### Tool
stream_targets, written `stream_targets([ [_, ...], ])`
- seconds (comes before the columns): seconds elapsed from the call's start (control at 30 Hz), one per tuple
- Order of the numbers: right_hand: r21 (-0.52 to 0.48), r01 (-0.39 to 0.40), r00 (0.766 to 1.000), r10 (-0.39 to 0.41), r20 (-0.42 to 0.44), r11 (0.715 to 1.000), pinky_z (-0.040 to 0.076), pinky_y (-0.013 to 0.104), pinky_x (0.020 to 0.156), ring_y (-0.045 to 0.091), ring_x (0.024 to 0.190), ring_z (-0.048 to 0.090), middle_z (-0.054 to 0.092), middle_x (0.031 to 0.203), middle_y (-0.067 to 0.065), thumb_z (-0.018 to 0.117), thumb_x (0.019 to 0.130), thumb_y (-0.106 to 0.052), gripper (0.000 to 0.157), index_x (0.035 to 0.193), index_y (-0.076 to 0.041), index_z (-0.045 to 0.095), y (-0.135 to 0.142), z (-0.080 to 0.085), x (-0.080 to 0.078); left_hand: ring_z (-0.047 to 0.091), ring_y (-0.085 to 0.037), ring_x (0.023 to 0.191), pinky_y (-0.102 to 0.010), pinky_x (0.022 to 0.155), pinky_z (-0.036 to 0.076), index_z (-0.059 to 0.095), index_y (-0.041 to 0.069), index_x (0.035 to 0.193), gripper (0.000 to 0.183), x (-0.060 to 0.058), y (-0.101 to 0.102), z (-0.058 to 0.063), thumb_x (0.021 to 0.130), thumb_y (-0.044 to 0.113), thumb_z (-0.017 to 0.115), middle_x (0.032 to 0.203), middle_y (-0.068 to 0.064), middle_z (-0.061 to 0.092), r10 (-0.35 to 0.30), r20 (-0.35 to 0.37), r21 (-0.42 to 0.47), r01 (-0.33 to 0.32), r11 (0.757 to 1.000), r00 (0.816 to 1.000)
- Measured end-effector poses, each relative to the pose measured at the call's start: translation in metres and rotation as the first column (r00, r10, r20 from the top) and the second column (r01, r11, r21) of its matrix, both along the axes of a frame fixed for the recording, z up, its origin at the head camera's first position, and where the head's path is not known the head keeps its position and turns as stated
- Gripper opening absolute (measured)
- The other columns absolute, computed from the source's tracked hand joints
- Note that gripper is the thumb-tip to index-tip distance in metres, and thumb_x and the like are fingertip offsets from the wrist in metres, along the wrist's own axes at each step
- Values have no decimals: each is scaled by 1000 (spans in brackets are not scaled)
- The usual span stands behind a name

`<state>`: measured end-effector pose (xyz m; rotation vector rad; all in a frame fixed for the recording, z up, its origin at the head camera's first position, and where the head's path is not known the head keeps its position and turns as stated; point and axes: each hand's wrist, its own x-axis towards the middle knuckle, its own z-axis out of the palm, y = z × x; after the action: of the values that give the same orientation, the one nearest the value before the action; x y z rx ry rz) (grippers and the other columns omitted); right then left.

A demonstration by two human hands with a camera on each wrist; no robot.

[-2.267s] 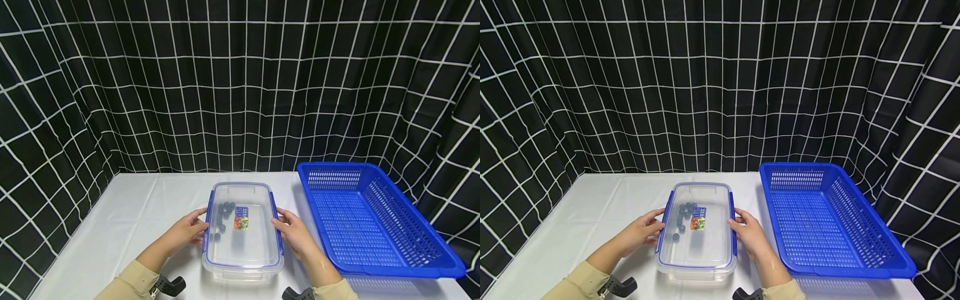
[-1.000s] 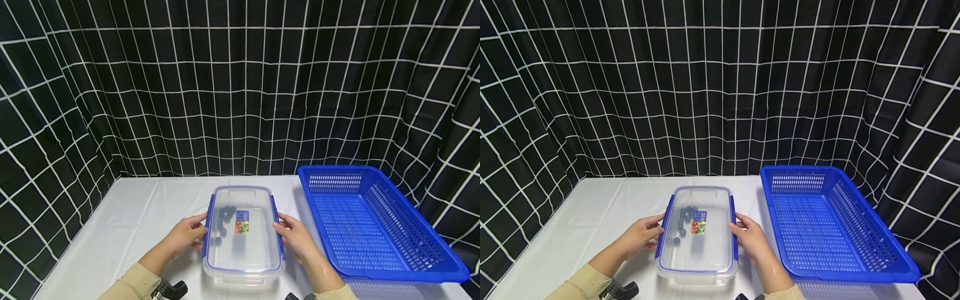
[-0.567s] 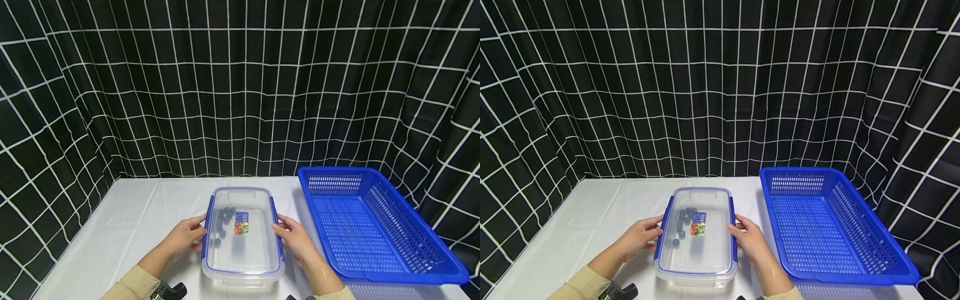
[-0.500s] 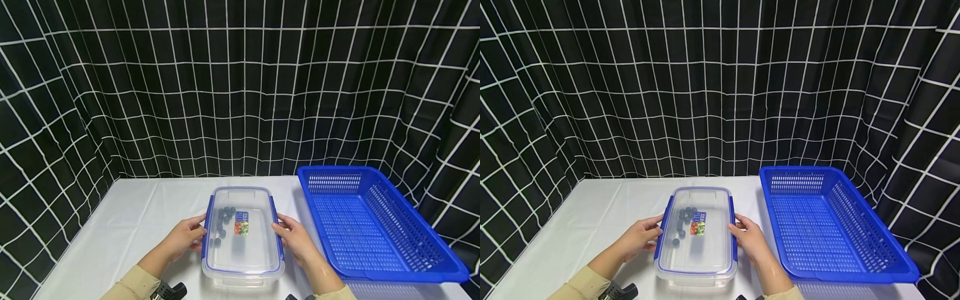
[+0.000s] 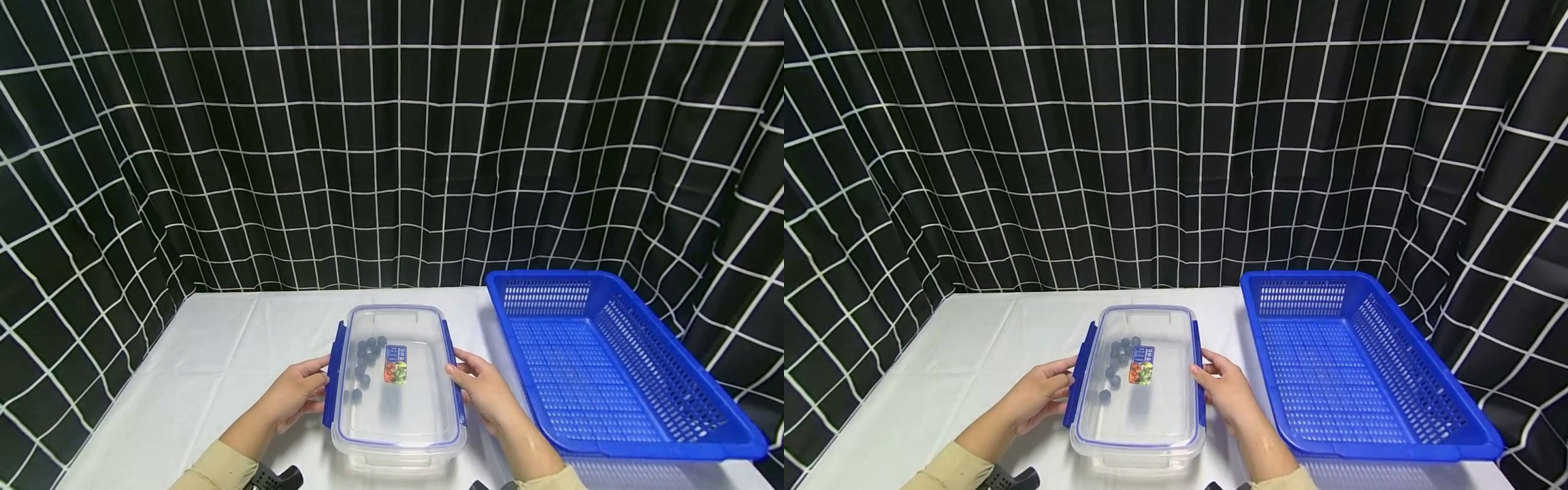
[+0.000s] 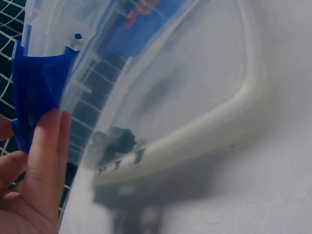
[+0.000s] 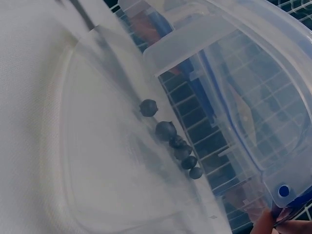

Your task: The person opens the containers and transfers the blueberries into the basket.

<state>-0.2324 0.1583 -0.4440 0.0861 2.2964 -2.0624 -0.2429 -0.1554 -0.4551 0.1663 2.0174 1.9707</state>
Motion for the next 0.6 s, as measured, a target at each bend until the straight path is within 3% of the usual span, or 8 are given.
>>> stream_targets([
  [0.27,-15,-7,1000,7,-4,1000,53,26,66,13,78,55,51,98,11,57,89,-13,49,133,2,41,1,2,-1,62,-18,84,-33,71,58,37,-2,136,52,-5,1,3,86,7,50,94,-9,56,34,4,-66,-34,997,999],
  [0.43,-10,-10,1000,10,-12,1000,53,25,64,13,77,54,52,97,10,57,89,-12,49,133,3,40,1,3,0,61,-24,94,-37,77,57,36,-4,135,52,-7,1,1,88,9,52,105,-15,56,32,24,-72,-30,997,999],
  [0.6,-4,-6,1000,6,5,1000,53,25,62,14,76,55,52,98,12,57,89,-12,49,133,1,41,1,3,1,56,-30,105,-42,86,53,43,-3,131,46,-5,3,4,90,17,53,118,-18,55,51,14,-69,-50,996,999],
])
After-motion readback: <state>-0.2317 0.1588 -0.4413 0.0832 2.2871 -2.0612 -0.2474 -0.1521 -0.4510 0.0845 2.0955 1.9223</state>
